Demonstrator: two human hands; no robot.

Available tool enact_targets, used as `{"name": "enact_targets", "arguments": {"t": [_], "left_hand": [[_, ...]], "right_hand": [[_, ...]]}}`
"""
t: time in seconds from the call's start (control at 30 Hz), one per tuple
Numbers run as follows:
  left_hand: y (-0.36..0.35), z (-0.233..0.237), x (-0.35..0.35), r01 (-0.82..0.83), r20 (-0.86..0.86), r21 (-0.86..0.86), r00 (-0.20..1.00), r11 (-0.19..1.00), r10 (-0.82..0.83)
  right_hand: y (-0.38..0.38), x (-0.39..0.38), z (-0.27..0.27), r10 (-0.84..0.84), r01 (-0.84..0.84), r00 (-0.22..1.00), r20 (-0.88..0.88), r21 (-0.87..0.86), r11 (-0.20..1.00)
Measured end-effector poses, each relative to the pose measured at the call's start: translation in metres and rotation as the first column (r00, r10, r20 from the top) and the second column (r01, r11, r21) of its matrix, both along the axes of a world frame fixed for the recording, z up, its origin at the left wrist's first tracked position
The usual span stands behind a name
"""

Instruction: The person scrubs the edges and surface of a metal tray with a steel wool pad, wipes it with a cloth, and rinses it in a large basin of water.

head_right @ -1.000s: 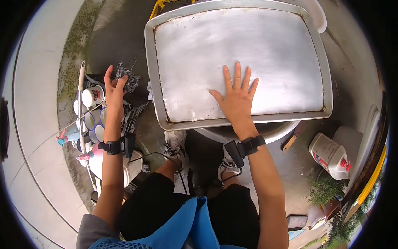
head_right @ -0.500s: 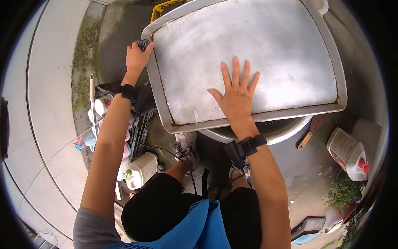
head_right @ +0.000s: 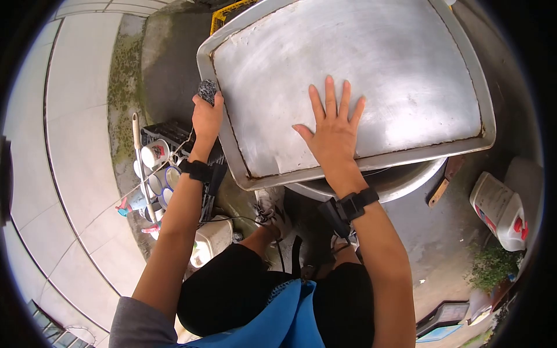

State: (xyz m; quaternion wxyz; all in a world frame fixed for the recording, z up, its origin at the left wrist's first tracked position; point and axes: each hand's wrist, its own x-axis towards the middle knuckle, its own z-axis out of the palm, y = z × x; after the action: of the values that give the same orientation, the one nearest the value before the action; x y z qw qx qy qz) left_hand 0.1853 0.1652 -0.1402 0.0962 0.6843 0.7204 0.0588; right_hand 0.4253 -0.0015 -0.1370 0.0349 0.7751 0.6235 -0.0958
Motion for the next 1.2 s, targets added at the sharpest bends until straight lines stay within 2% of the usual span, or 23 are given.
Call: {"name": "enact_targets", "arguments": {"t": [0.07, 0.27, 0.3, 0.33, 0.4, 0.47, 0.53, 0.6, 0.67, 0.7, 0.77, 0.9, 0.97, 1.1, 1.17, 1.2], "left_hand": [[0.007, 0.004, 0.007, 0.063, 0.008, 0.106, 0.998, 0.992, -0.065], [0.099, -0.005, 0.023, 0.105, -0.128, 0.048, 0.987, 0.993, -0.098], [0.102, -0.003, 0.023, 0.122, -0.098, 0.06, 0.989, 0.991, -0.115], [0.099, -0.003, 0.022, 0.124, -0.098, 0.057, 0.988, 0.991, -0.118], [0.086, 0.005, 0.017, 0.086, 0.039, -0.013, 0.996, 0.996, -0.085], [0.06, 0.008, 0.011, 0.073, 0.033, -0.019, 0.997, 0.997, -0.072], [0.034, 0.007, 0.004, 0.059, 0.114, 0.004, 0.992, 0.998, -0.06], [0.019, 0.006, 0.001, 0.056, 0.157, 0.053, 0.986, 0.997, -0.063], [0.015, 0.008, 0.004, 0.175, 0.108, 0.282, 0.971, 0.943, -0.212], [0.017, 0.013, 0.008, 0.177, 0.108, 0.281, 0.971, 0.943, -0.214], [0.024, 0.026, 0.015, 0.244, -0.094, 0.011, 0.966, 0.97, -0.242], [0.022, 0.021, 0.008, 0.347, -0.175, 0.019, 0.924, 0.938, -0.339], [0.006, 0.023, 0.005, 0.472, -0.262, 0.05, 0.857, 0.88, -0.444], [0.0, 0.024, -0.004, 0.491, -0.16, 0.101, 0.866, 0.865, -0.473], [0.014, 0.026, 0.002, 0.33, -0.149, -0.121, 0.926, 0.936, -0.346], [0.029, 0.022, 0.002, 0.328, -0.148, -0.121, 0.927, 0.937, -0.344]], "right_hand": [[0.001, -0.001, 0.002, 0.005, -0.004, 1.0, 0.018, -0.052, 0.999], [0.0, 0.0, 0.001, 0.004, -0.004, 1.0, 0.001, -0.036, 0.999], [-0.001, 0.001, 0.001, 0.001, -0.001, 1.0, 0.003, -0.04, 0.999], [0.0, 0.001, 0.001, 0.001, -0.001, 1.0, 0.002, -0.046, 0.999], [0.001, 0.0, 0.003, -0.003, 0.002, 1.0, -0.005, -0.049, 0.999], [0.002, 0.0, 0.006, -0.005, 0.005, 1.0, 0.003, -0.1, 0.995], [0.002, 0.0, 0.005, -0.008, 0.008, 1.0, -0.003, -0.104, 0.995], [0.002, -0.001, 0.005, -0.012, 0.011, 1.0, -0.004, -0.11, 0.994], [0.002, 0.0, 0.006, -0.01, 0.01, 1.0, 0.004, -0.094, 0.996], [0.001, -0.001, 0.005, -0.011, 0.012, 1.0, 0.004, -0.095, 0.995], [0.002, 0.0, 0.005, -0.009, 0.009, 1.0, -0.001, -0.081, 0.997], [0.004, 0.001, 0.009, -0.018, 0.017, 1.0, -0.008, -0.103, 0.995], [0.004, 0.001, 0.009, -0.023, 0.02, 1.0, -0.019, -0.107, 0.994], [0.003, 0.0, 0.007, -0.025, 0.022, 0.999, -0.031, -0.095, 0.995], [0.002, 0.0, 0.006, -0.021, 0.02, 1.0, -0.017, -0.074, 0.997], [0.002, 0.0, 0.006, -0.019, 0.018, 1.0, -0.016, -0.074, 0.997]]}}
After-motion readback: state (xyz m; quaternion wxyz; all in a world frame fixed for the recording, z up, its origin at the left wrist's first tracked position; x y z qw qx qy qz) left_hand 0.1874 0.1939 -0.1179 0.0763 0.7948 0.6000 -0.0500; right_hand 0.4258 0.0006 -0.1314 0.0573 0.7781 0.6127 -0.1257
